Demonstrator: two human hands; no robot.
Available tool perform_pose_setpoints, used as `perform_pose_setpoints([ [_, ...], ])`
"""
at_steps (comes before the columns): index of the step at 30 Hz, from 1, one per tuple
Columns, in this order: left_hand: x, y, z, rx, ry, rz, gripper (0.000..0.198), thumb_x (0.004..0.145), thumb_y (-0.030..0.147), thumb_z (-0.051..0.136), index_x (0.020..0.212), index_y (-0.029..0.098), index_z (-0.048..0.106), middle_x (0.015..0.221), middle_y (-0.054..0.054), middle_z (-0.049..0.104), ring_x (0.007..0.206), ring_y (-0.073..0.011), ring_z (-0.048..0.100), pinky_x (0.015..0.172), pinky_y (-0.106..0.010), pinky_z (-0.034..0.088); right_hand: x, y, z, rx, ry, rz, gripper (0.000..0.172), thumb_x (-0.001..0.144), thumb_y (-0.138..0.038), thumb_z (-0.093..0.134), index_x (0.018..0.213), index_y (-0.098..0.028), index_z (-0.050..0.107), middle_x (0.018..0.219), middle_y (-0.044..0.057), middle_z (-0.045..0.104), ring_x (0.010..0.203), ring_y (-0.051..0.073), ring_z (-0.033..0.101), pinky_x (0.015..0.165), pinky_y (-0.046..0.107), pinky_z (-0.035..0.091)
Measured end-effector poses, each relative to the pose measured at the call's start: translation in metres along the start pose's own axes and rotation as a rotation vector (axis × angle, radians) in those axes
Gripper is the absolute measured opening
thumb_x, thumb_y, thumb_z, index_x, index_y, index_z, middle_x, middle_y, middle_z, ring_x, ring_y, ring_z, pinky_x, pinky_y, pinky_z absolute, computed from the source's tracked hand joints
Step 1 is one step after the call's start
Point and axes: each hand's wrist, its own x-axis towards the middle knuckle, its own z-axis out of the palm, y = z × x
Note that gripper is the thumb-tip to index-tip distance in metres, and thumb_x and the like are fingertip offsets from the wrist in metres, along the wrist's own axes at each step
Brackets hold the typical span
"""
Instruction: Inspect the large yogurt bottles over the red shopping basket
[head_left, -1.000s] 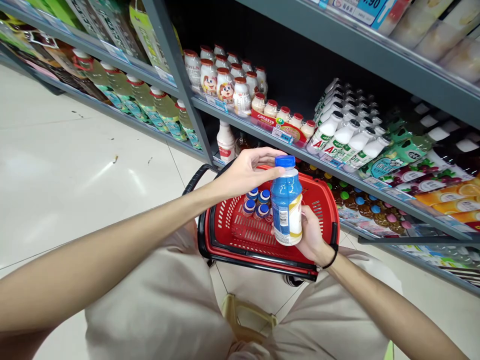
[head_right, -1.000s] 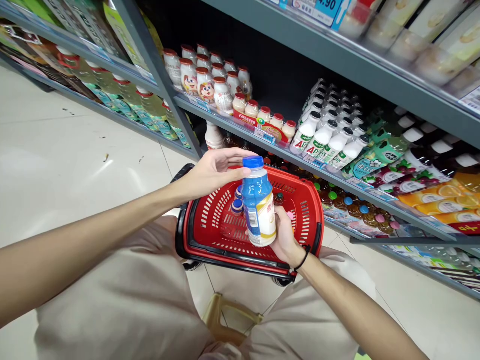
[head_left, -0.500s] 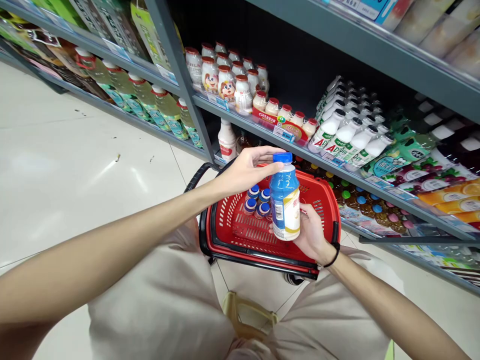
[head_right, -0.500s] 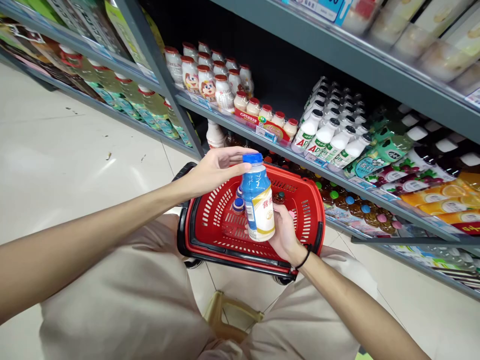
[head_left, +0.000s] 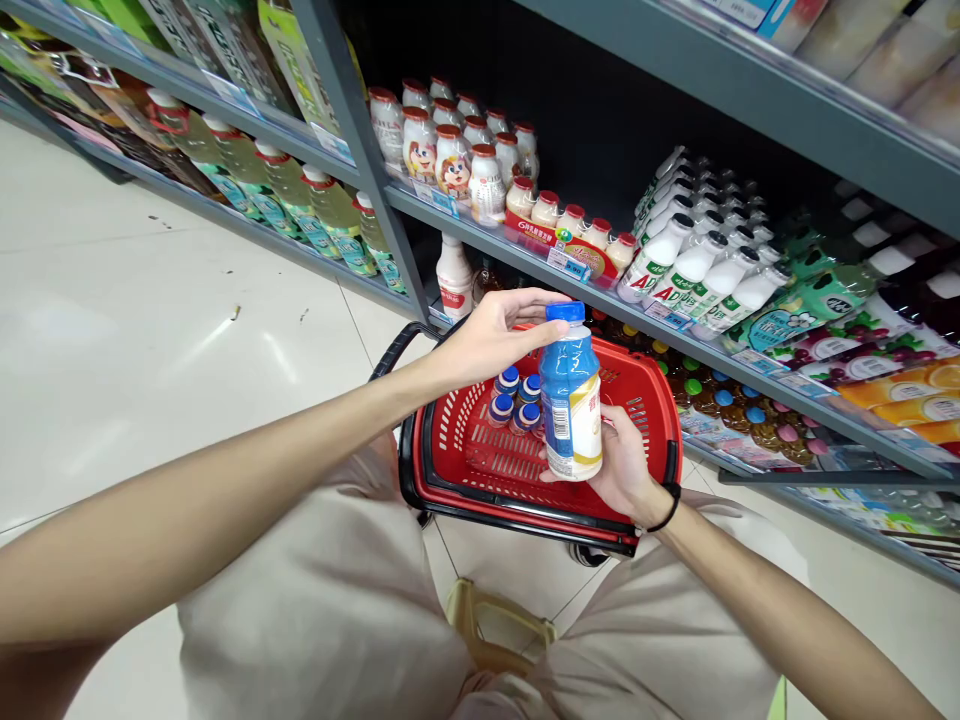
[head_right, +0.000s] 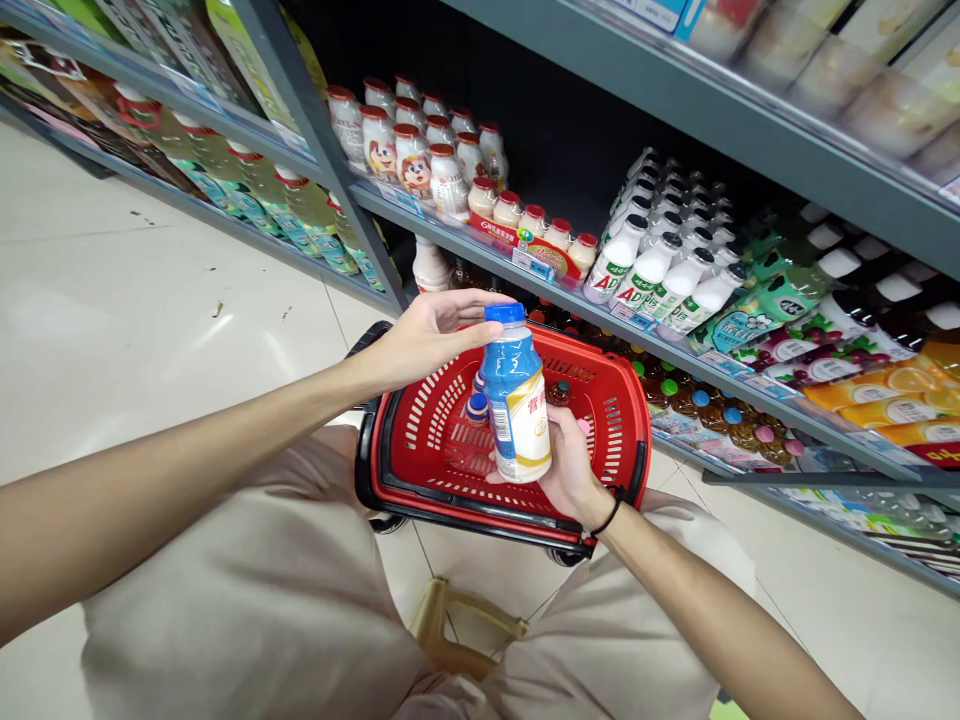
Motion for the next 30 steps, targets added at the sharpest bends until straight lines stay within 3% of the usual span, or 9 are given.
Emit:
perform_pose_setpoints([
  [16,-0.0009,0.0017,-0.001,0.027,0.006,-0.001,0.054,0.086,0.046,0.082,0.125,0.01,0.073,0.129,-0.016,0.074,0.12,-0.0276,0.07,0.109,-0.043,0.053,0.0003,0.003,0.0001,-0.081,-0.065,-0.07,0.045,0.096,-0.044,0.045,0.113,-0.013,0.073,0.087,0.012,0.078,0.083,0.03,0.076,0.068,0.043,0.065],
  [23,-0.0008,0.002,-0.0007,0.036,0.028,-0.018,0.055,0.084,0.048,0.083,0.123,0.011,0.074,0.127,-0.016,0.075,0.119,-0.0284,0.07,0.109,-0.044,0.054,0.0014,0.004,-0.003,-0.116,-0.113,-0.079,0.044,0.093,-0.049,0.048,0.1,-0.014,0.073,0.082,0.013,0.076,0.07,0.03,0.073,0.049,0.037,0.059],
  [25,-0.0013,0.0015,-0.0006,0.034,0.035,-0.031,0.056,0.084,0.049,0.083,0.124,0.011,0.074,0.126,-0.016,0.075,0.118,-0.0282,0.071,0.108,-0.044,0.054,0.0014,0.0044,-0.0027,-0.104,-0.069,-0.081,0.043,0.093,-0.049,0.05,0.1,-0.014,0.073,0.085,0.012,0.078,0.072,0.029,0.074,0.054,0.037,0.06],
  [30,-0.0011,-0.0013,-0.0011,0.035,0.075,-0.065,0.062,0.081,0.05,0.085,0.127,0.011,0.072,0.128,-0.016,0.074,0.117,-0.0279,0.071,0.106,-0.043,0.056,0.0023,0.0075,-0.0005,-0.066,0.053,-0.101,0.04,0.091,-0.045,0.057,0.112,-0.017,0.075,0.103,0.008,0.08,0.099,0.03,0.075,0.082,0.04,0.063],
])
